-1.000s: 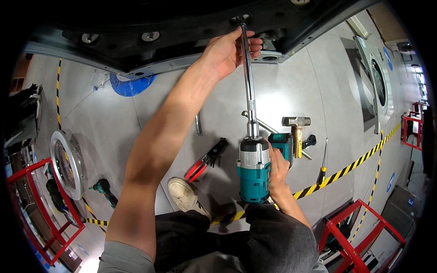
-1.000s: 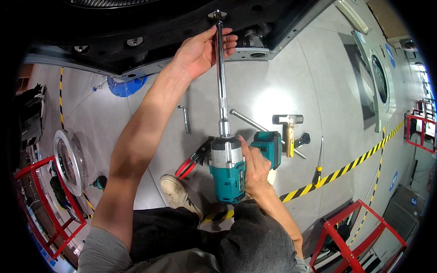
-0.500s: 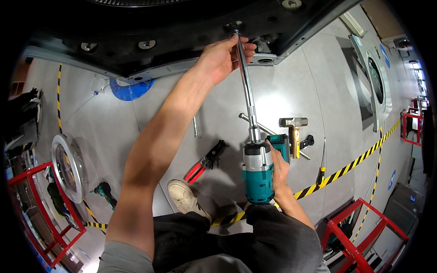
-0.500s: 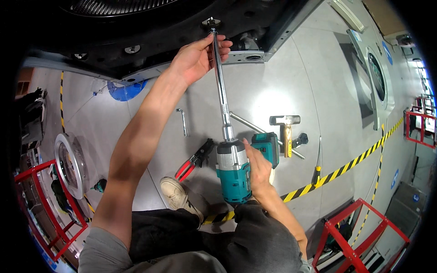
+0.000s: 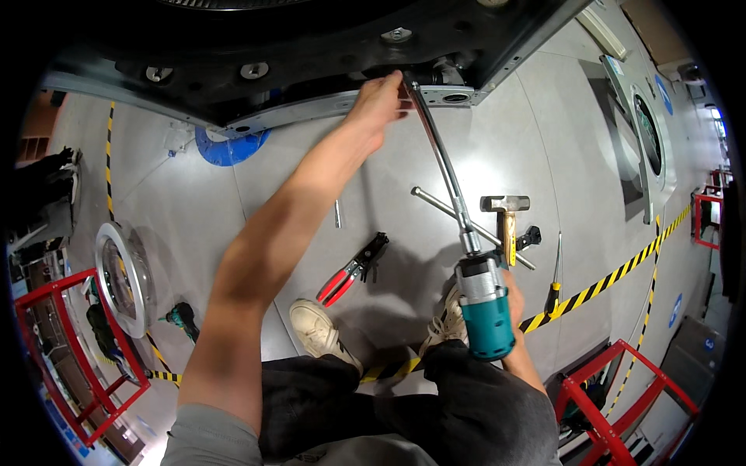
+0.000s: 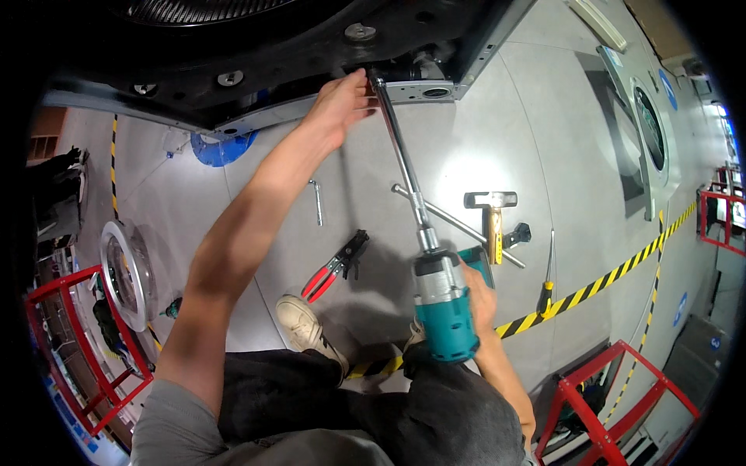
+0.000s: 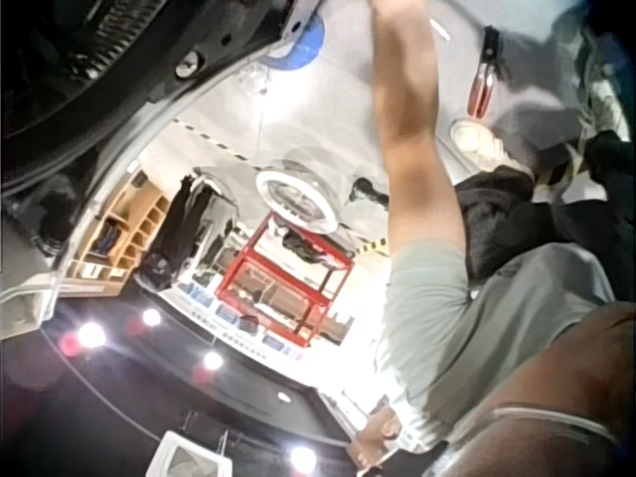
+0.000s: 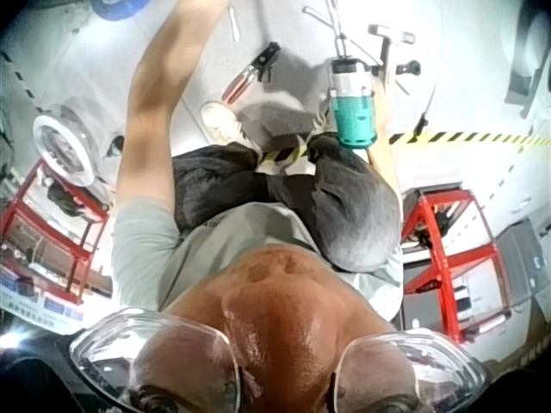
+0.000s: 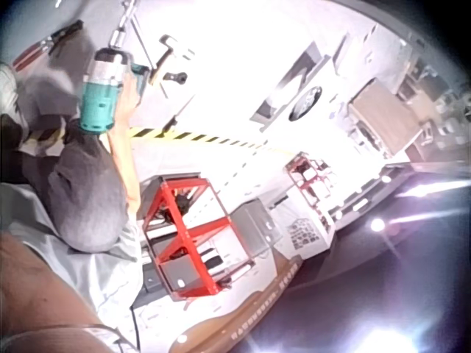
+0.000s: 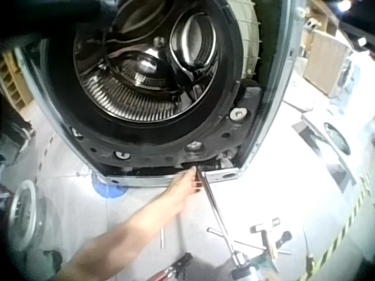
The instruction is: The person positions a grey plastic balancing weight onto the front of a washing machine drum and secures it using several metal bolts and washers with a power impact driver.
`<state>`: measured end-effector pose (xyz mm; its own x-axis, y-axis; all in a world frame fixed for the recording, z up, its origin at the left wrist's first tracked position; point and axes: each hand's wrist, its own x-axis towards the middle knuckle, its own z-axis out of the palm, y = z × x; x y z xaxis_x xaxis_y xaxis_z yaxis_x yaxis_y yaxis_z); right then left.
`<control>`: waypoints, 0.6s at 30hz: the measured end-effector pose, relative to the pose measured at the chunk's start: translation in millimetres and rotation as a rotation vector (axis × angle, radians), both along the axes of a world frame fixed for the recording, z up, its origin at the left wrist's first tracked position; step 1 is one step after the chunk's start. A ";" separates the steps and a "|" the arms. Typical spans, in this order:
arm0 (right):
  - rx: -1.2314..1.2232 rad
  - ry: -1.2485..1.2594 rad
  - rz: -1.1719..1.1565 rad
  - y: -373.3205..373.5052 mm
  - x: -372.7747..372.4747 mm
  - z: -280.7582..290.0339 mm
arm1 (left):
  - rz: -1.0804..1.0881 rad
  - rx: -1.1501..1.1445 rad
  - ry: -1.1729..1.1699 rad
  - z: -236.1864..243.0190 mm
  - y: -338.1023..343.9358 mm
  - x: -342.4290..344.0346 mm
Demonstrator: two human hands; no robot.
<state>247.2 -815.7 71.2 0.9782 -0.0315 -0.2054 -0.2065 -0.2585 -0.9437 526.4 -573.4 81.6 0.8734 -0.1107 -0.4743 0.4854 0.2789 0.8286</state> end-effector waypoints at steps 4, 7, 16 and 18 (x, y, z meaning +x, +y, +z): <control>-0.041 -0.025 -0.077 -23.8 -13.0 24.6 | 0.276 0.357 -0.261 9.6 -9.4 16.4; -0.024 0.229 -0.225 -45.4 -27.4 38.8 | 0.353 0.021 -0.117 21.7 -18.7 30.8; -0.856 -0.252 0.075 -65.4 -34.3 67.7 | 0.604 -0.417 0.061 29.2 -38.8 48.1; -0.803 -0.232 0.063 -65.3 -29.0 74.4 | 0.610 -0.476 0.049 24.5 -38.8 50.2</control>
